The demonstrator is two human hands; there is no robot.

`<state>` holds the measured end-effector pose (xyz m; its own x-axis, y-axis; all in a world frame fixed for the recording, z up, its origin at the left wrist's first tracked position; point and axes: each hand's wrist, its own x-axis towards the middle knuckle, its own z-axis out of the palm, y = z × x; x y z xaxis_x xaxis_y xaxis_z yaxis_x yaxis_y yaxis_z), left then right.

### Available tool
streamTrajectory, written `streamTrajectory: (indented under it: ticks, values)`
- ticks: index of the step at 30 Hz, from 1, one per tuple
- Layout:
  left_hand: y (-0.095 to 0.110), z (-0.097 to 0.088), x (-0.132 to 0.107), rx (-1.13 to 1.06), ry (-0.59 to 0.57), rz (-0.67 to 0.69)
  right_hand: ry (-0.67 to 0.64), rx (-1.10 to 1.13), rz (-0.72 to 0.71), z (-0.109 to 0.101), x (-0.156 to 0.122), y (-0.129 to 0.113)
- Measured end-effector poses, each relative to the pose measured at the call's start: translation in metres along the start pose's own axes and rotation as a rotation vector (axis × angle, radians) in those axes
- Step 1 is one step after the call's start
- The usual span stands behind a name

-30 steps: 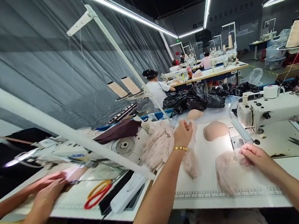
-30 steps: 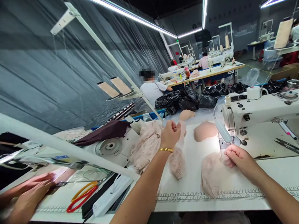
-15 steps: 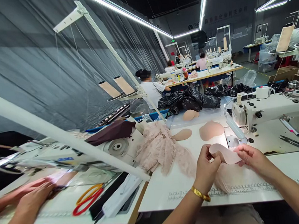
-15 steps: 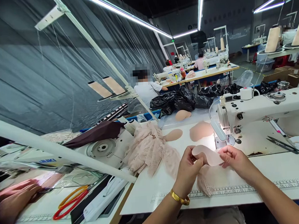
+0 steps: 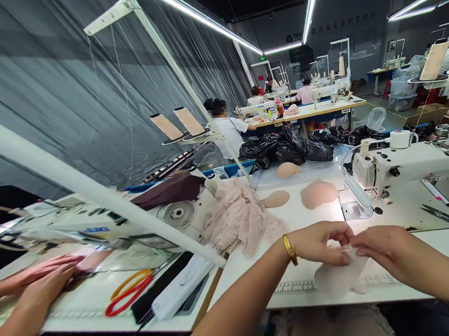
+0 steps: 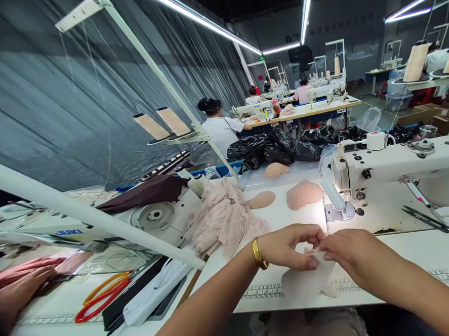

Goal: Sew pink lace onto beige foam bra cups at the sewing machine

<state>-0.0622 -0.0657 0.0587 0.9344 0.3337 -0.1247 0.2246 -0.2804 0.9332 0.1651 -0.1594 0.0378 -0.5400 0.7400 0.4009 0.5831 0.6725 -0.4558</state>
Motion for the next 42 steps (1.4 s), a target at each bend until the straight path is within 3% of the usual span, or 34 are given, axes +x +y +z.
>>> streamTrajectory:
  ticks: [2,4,6,8,10,12,15,17,23,27,42]
  values:
    - [-0.003,-0.005,0.001,-0.023,0.113,-0.033,0.13,-0.211,-0.062,-0.003,0.004,0.004]
    - [-0.004,-0.009,-0.006,0.075,0.347,-0.017,0.306,-0.4,-0.134,-0.001,0.01,0.006]
    - [-0.004,-0.01,-0.015,0.328,0.569,0.057,0.47,-0.489,-0.201,0.007,0.016,0.008]
    - [-0.006,-0.007,-0.024,0.716,0.647,0.159,0.55,-0.482,-0.236,0.02,0.018,0.014]
    - [-0.012,0.0,-0.028,1.11,0.571,0.21,0.501,-0.433,-0.22,0.035,0.017,0.029]
    - [-0.02,0.009,-0.024,1.336,0.401,0.19,0.343,-0.368,-0.169,0.046,0.013,0.049]
    - [-0.032,0.018,-0.005,1.356,0.18,0.2,0.139,-0.287,-0.139,0.051,0.006,0.082]
    - [-0.038,0.018,0.014,1.333,0.127,0.23,0.091,-0.264,-0.153,0.047,0.003,0.097]
    - [-0.06,0.019,0.059,1.316,0.16,0.029,-0.027,-0.24,-0.075,0.029,-0.01,0.114]
    - [-0.071,0.027,0.058,1.302,0.306,0.055,-0.046,-0.239,-0.064,0.025,-0.02,0.117]
    - [-0.073,0.033,0.066,1.242,0.349,0.055,-0.101,-0.249,-0.027,0.018,-0.021,0.123]
